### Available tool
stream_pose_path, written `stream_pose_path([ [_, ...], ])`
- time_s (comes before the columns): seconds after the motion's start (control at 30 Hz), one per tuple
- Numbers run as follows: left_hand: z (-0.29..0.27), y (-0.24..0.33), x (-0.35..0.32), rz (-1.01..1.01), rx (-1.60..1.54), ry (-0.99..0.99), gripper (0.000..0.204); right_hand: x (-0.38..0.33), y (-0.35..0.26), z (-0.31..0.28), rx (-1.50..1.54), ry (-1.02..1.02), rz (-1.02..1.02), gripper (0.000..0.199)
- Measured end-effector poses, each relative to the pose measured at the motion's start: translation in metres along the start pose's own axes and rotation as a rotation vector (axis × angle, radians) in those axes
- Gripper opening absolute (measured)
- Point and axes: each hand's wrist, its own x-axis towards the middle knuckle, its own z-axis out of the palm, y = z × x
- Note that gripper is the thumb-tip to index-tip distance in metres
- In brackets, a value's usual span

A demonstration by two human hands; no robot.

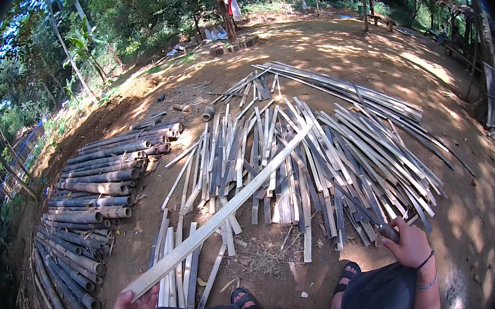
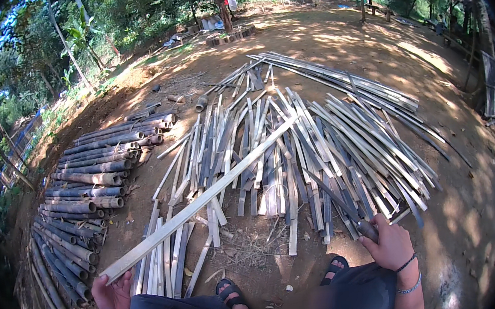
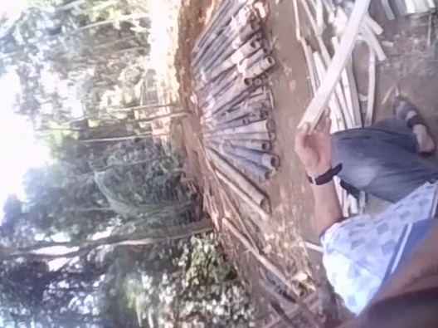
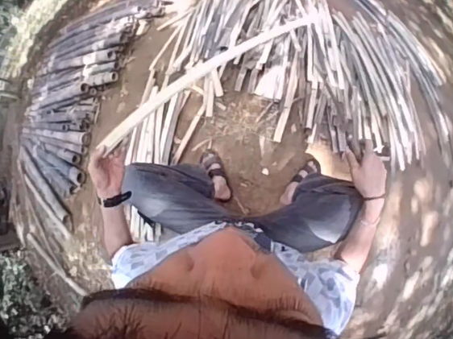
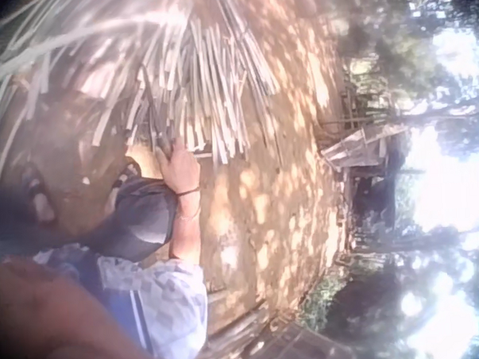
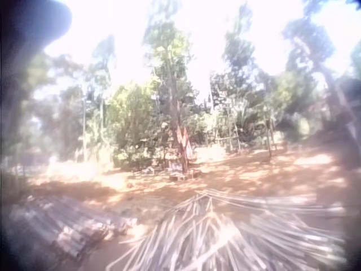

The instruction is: The person shaves a piece of bamboo with a knife, scraping off the outer layer while sitting on the ground.

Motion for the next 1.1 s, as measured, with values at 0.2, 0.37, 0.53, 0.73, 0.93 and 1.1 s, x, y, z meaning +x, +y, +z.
stream_pose_path([
  [0.2, -0.064, 0.02, -0.1, 0.124, 0.073, 0.356, 0.042, 0.008, 0.009, 0.011, 0.108, 0.067, 0.05, 0.039],
  [0.37, -0.089, 0.049, -0.169, 0.181, 0.324, 0.515, 0.036, 0.011, 0.007, 0.018, 0.072, 0.024, 0.044, 0.037],
  [0.53, -0.091, 0.059, -0.183, 0.23, 0.389, 0.583, 0.032, 0.011, -0.006, 0.02, 0.108, -0.062, 0.011, 0.036],
  [0.73, -0.008, 0.068, -0.149, 0.524, 0.905, 0.618, 0.047, 0.01, 0.005, 0.027, 0.246, -0.031, -0.042, 0.033],
  [0.93, 0.001, 0.078, -0.122, 0.925, 1.101, 0.506, 0.038, 0.009, -0.031, 0.019, 0.249, -0.066, -0.046, 0.033],
  [1.1, 0.038, 0.099, -0.032, 0.99, 0.752, 0.244, 0.06, 0.002, -0.065, 0.038, 0.47, -0.029, -0.15, 0.033],
])
